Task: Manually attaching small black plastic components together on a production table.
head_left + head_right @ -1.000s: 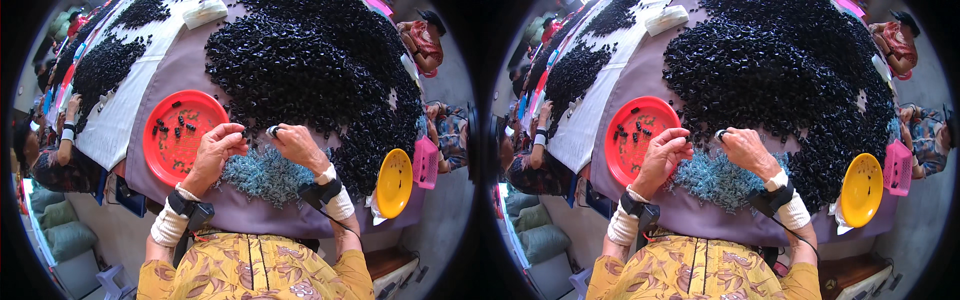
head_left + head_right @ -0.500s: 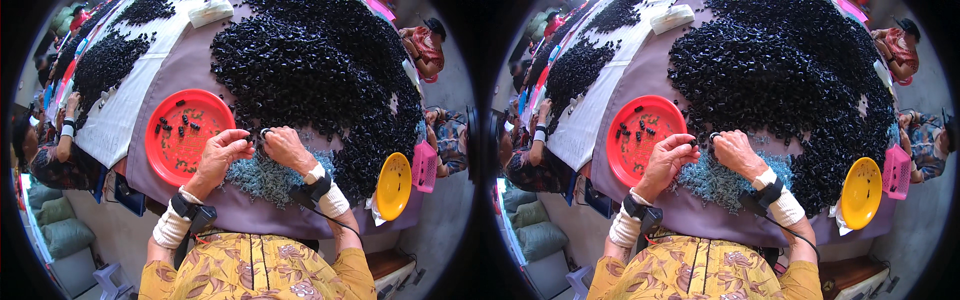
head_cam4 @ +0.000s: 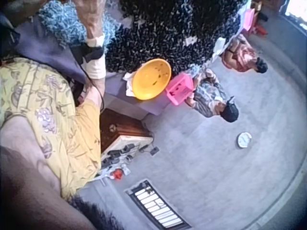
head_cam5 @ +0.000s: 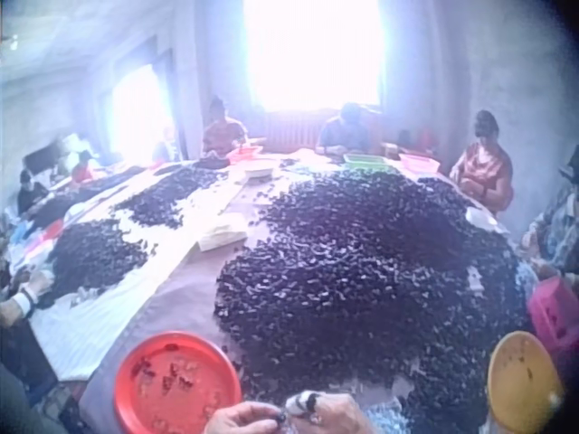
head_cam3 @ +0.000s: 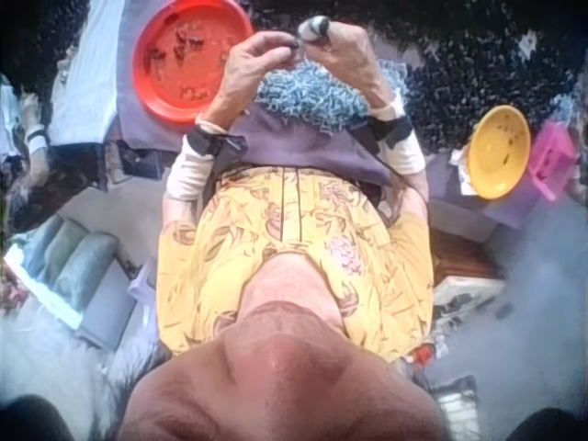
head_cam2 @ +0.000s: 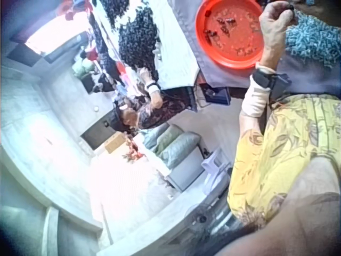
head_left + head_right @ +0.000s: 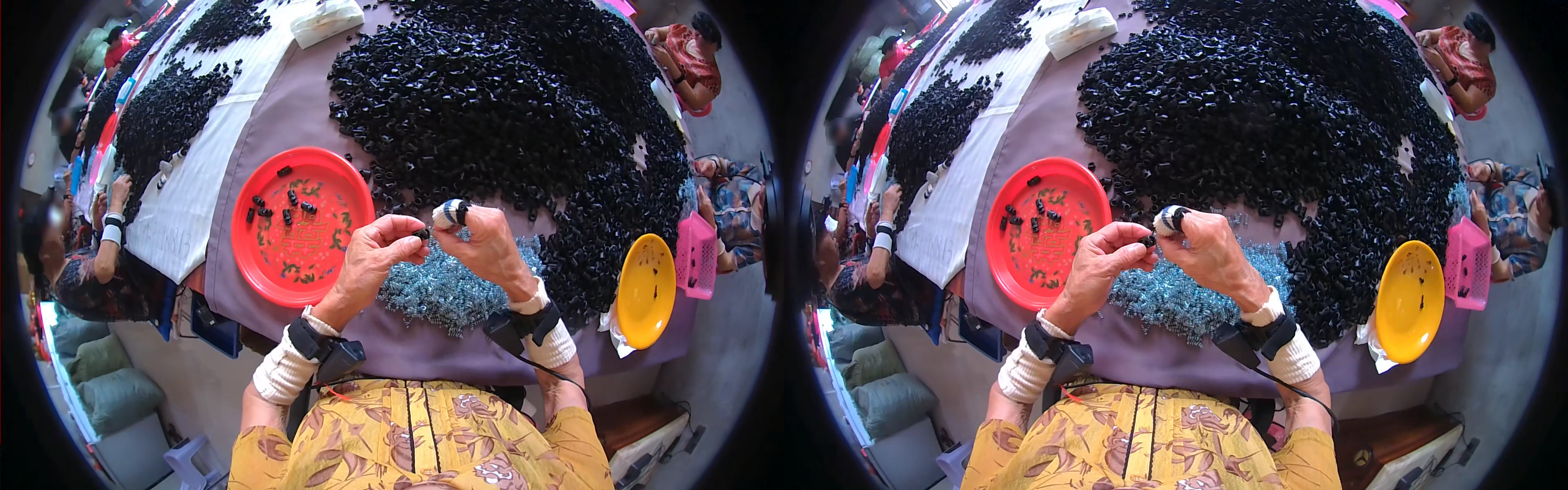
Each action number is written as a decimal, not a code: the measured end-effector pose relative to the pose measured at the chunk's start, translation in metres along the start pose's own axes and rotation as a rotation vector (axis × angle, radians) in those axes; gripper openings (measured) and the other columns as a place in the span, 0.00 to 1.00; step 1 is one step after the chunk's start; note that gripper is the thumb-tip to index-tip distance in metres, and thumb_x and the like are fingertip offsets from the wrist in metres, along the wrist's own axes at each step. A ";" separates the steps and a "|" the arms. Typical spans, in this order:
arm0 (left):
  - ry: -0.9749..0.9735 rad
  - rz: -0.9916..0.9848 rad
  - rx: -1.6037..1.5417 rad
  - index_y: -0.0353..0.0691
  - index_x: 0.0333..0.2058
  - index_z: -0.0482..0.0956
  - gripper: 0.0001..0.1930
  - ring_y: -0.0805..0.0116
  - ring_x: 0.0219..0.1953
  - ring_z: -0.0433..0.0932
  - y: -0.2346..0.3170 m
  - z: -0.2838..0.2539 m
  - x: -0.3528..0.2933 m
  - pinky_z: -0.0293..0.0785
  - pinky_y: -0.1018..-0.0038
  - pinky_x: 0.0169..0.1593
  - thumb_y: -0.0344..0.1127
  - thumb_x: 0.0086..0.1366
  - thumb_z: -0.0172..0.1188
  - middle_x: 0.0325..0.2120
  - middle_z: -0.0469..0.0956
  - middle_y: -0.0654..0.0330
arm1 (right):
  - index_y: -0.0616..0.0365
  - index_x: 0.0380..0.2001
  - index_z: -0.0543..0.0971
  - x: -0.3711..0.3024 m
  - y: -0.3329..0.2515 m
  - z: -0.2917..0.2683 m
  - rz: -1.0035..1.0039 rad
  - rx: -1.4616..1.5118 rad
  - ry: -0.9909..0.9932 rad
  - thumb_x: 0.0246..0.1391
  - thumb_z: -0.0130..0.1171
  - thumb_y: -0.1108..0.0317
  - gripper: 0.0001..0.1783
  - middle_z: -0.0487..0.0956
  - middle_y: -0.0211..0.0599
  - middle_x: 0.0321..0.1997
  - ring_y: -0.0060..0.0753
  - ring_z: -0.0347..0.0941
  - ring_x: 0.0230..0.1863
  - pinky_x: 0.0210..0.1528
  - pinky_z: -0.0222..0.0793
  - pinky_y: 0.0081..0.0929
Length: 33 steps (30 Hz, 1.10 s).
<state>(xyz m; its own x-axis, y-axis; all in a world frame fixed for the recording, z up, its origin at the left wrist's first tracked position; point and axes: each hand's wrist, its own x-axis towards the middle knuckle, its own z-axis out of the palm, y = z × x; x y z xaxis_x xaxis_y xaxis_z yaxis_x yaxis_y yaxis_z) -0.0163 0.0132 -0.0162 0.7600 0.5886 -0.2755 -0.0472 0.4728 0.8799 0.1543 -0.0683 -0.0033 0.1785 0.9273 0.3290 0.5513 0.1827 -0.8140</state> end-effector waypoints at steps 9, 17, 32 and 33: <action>0.002 0.030 0.147 0.32 0.43 0.73 0.12 0.72 0.35 0.79 0.000 0.003 0.000 0.76 0.76 0.42 0.28 0.61 0.56 0.34 0.78 0.58 | 0.62 0.25 0.72 0.000 -0.005 -0.004 -0.068 0.031 -0.091 0.43 0.59 0.77 0.05 0.75 0.42 0.22 0.43 0.74 0.23 0.24 0.69 0.31; -0.022 0.058 0.203 0.32 0.42 0.74 0.12 0.78 0.35 0.76 -0.004 0.004 -0.001 0.75 0.81 0.40 0.24 0.59 0.57 0.33 0.78 0.61 | 0.64 0.26 0.71 0.001 -0.003 -0.008 -0.006 0.133 -0.159 0.44 0.57 0.77 0.05 0.78 0.44 0.23 0.44 0.77 0.26 0.25 0.71 0.29; -0.040 0.077 0.255 0.30 0.41 0.74 0.10 0.75 0.34 0.77 -0.010 0.007 -0.007 0.75 0.79 0.40 0.24 0.60 0.56 0.32 0.77 0.59 | 0.63 0.30 0.73 -0.004 -0.014 -0.011 0.130 0.188 -0.173 0.44 0.59 0.77 0.08 0.79 0.40 0.24 0.31 0.78 0.27 0.30 0.71 0.25; -0.047 0.065 0.247 0.29 0.41 0.73 0.10 0.75 0.34 0.76 -0.012 0.008 -0.009 0.75 0.79 0.40 0.24 0.60 0.56 0.33 0.77 0.59 | 0.62 0.29 0.73 -0.005 -0.014 -0.012 0.201 0.205 -0.198 0.43 0.60 0.76 0.08 0.79 0.39 0.23 0.28 0.78 0.27 0.30 0.71 0.25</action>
<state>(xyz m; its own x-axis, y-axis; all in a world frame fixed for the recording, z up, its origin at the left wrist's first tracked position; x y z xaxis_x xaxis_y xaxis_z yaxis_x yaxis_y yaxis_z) -0.0178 -0.0031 -0.0215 0.7902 0.5785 -0.2021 0.0586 0.2571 0.9646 0.1554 -0.0793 0.0116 0.0943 0.9931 0.0701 0.3421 0.0338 -0.9390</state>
